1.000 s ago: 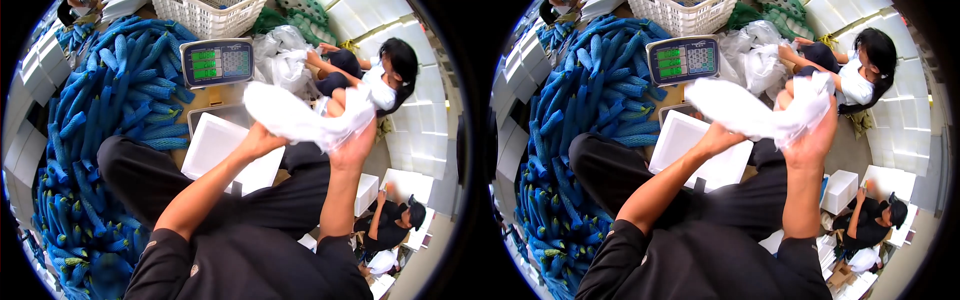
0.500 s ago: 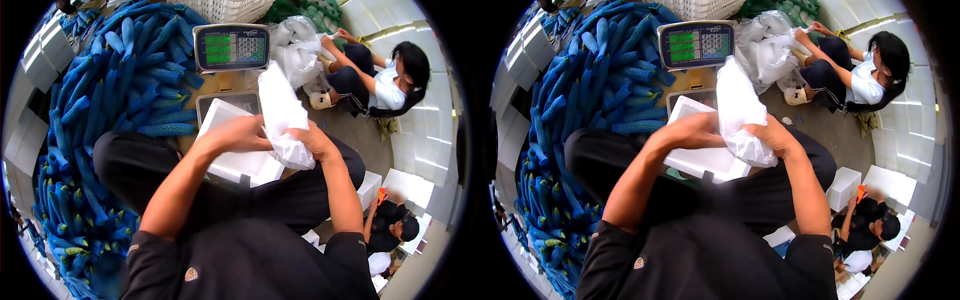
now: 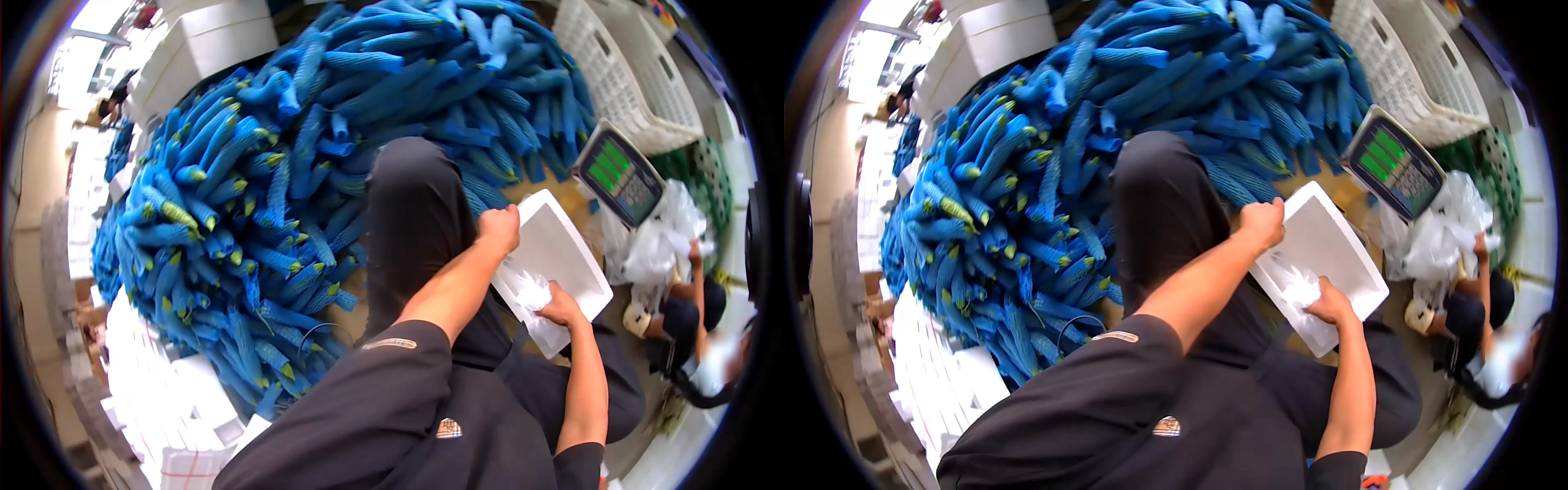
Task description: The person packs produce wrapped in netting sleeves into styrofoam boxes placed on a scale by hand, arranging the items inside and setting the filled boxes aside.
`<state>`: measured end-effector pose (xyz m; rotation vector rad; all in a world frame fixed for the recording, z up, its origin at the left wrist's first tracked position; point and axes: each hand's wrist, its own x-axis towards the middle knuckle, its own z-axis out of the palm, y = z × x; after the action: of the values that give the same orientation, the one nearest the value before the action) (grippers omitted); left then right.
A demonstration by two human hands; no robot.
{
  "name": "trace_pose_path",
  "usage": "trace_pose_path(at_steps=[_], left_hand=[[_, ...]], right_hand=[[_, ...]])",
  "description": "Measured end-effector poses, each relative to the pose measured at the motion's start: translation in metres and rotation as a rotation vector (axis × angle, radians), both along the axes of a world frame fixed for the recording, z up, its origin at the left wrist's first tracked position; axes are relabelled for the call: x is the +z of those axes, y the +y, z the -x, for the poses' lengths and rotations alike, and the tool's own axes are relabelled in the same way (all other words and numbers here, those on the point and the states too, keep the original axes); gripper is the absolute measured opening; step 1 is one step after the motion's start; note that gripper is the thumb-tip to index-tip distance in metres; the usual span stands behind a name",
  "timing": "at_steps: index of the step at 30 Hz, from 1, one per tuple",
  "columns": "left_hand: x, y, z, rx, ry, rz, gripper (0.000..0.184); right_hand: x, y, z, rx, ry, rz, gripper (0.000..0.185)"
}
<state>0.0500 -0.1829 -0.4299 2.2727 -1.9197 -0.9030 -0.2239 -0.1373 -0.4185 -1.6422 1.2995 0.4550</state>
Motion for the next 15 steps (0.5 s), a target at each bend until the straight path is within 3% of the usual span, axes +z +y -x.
trace_pose_path(at_steps=[2,5,8,9,10,11,15], left_hand=[[0.001,0.0,-0.006,0.084,0.003,-0.036,0.033],[0.006,0.001,-0.012,0.14,0.067,-0.036,0.034],[-0.006,0.001,-0.008,0.069,0.073,-0.053,0.067],[-0.002,0.0,-0.002,0.023,0.031,-0.084,0.077],[0.015,-0.003,-0.001,-0.024,-0.011,-0.123,0.086],[0.032,-0.009,0.002,-0.172,-0.036,-0.107,0.081],[0.195,-0.015,-0.016,-0.299,0.165,0.507,0.058]], right_hand=[[-0.009,-0.021,-0.006,0.081,-0.07,0.063,0.085],[-0.025,-0.029,-0.01,0.203,0.082,0.139,0.09],[-0.045,-0.015,-0.024,0.366,0.293,0.243,0.092],[-0.057,-0.008,-0.023,0.306,0.296,0.279,0.09],[-0.06,0.0,-0.025,0.246,0.297,0.308,0.088],[-0.061,0.004,-0.022,0.196,0.268,0.324,0.084],[-0.042,-0.001,-0.022,0.159,0.21,0.404,0.089]])
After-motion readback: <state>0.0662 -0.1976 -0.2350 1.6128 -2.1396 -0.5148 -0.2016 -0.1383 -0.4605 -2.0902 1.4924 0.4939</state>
